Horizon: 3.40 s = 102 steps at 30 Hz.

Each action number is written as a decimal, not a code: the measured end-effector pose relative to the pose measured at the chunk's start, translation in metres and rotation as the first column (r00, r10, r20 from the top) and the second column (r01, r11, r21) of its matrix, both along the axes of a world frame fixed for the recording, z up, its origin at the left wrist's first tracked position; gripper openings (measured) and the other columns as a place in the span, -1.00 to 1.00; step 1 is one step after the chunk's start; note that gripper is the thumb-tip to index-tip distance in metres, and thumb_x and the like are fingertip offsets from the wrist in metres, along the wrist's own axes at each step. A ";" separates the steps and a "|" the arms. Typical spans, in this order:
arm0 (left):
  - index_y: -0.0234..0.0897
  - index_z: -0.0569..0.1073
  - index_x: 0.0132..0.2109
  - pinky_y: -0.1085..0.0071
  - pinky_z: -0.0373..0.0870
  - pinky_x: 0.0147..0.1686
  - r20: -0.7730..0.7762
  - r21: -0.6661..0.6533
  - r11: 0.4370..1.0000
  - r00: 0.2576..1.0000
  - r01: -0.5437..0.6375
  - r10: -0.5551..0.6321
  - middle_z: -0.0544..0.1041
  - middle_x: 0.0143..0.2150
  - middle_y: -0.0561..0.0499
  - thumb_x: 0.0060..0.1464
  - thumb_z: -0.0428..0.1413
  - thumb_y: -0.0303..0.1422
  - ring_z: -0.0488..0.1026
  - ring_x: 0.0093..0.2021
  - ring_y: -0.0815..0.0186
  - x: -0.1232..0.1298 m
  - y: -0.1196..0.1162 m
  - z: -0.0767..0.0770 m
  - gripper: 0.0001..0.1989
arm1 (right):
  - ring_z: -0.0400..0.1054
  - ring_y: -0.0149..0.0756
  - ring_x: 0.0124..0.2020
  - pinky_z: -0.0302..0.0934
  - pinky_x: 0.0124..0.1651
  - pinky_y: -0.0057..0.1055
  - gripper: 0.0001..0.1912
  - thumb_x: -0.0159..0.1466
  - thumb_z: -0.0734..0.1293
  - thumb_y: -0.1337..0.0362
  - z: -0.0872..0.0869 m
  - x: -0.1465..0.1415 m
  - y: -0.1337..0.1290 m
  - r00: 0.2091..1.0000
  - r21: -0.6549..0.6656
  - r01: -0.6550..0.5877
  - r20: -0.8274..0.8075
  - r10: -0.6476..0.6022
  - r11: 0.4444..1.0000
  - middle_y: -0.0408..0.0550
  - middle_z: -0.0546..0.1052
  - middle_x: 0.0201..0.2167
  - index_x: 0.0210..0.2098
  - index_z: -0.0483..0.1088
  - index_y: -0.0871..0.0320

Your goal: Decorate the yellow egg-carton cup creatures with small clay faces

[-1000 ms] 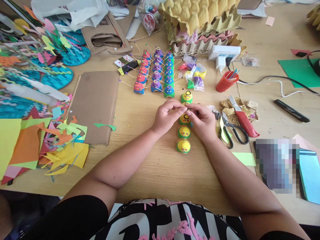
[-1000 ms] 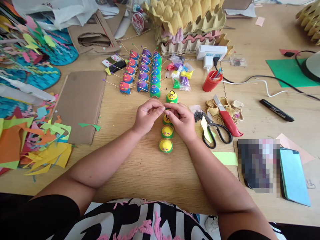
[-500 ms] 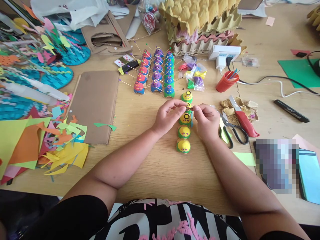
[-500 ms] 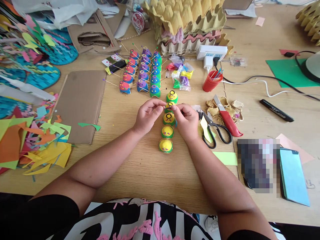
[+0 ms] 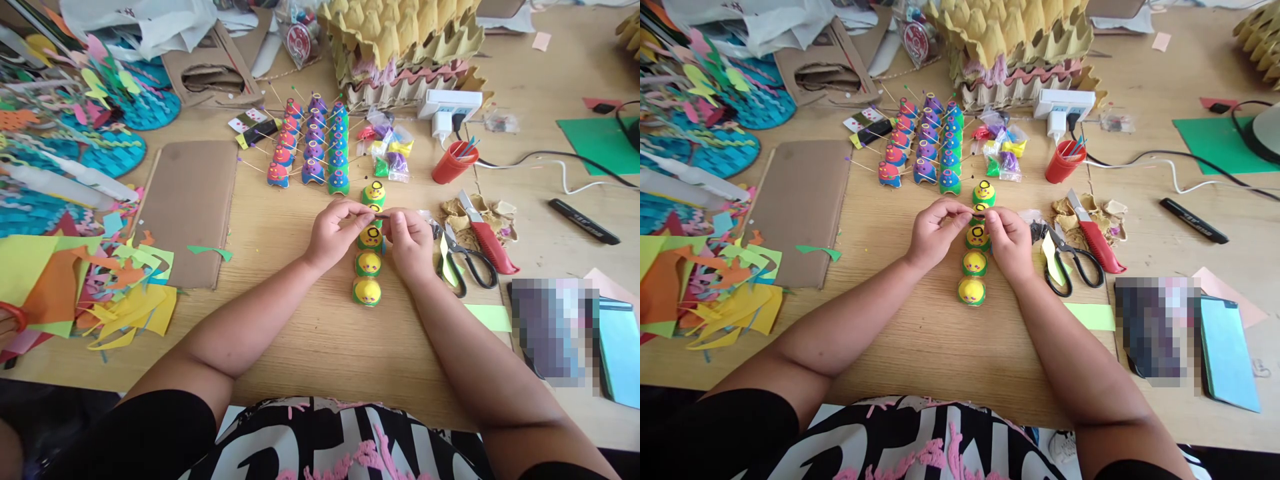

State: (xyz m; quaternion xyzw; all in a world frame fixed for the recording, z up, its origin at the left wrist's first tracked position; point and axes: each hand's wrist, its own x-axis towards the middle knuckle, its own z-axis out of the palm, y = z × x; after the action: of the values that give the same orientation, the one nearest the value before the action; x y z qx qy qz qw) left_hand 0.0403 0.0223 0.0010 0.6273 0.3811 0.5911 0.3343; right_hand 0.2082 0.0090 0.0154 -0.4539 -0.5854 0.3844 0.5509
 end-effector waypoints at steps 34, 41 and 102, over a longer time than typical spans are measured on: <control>-0.22 0.58 -0.45 0.31 0.42 -0.14 -0.070 -0.012 1.000 0.997 0.015 -0.016 0.56 -0.46 0.04 0.35 0.15 0.07 0.49 -0.34 0.36 -0.002 -0.003 0.008 -0.46 | 0.19 -0.43 -0.54 0.18 -0.38 -0.38 -0.31 0.26 0.40 -0.36 0.011 -0.003 -0.003 0.996 0.022 -0.001 0.085 -0.001 1.000 -0.16 0.40 -0.63 -0.61 0.46 0.13; -0.22 0.65 -0.34 0.31 0.47 -0.09 0.011 -0.072 0.995 0.998 0.065 -0.065 0.66 -0.36 -0.01 0.38 0.06 0.12 0.58 -0.25 0.33 -0.003 -0.003 0.007 -0.43 | 0.20 -0.42 -0.53 0.21 -0.35 -0.37 -0.32 0.29 0.38 -0.35 0.007 -0.001 -0.002 0.997 0.012 0.024 0.073 -0.024 1.000 -0.15 0.40 -0.61 -0.60 0.49 0.13; -0.21 0.60 -0.23 0.37 0.50 -0.11 0.013 -0.026 0.999 1.000 0.026 -0.026 0.68 -0.25 0.01 0.22 0.30 0.02 0.60 -0.20 0.34 0.001 -0.001 0.002 -0.63 | 0.49 -0.33 -0.31 0.45 -0.22 -0.34 -0.52 0.16 0.57 -0.20 0.000 -0.005 -0.001 0.992 -0.035 -0.079 -0.105 0.074 0.996 -0.12 0.65 -0.28 -0.17 0.57 0.02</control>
State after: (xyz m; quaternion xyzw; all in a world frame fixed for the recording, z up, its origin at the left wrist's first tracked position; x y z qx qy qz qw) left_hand 0.0415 0.0210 0.0029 0.6240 0.3786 0.5856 0.3526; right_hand 0.2031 0.0080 0.0152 -0.4211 -0.5654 0.4396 0.5565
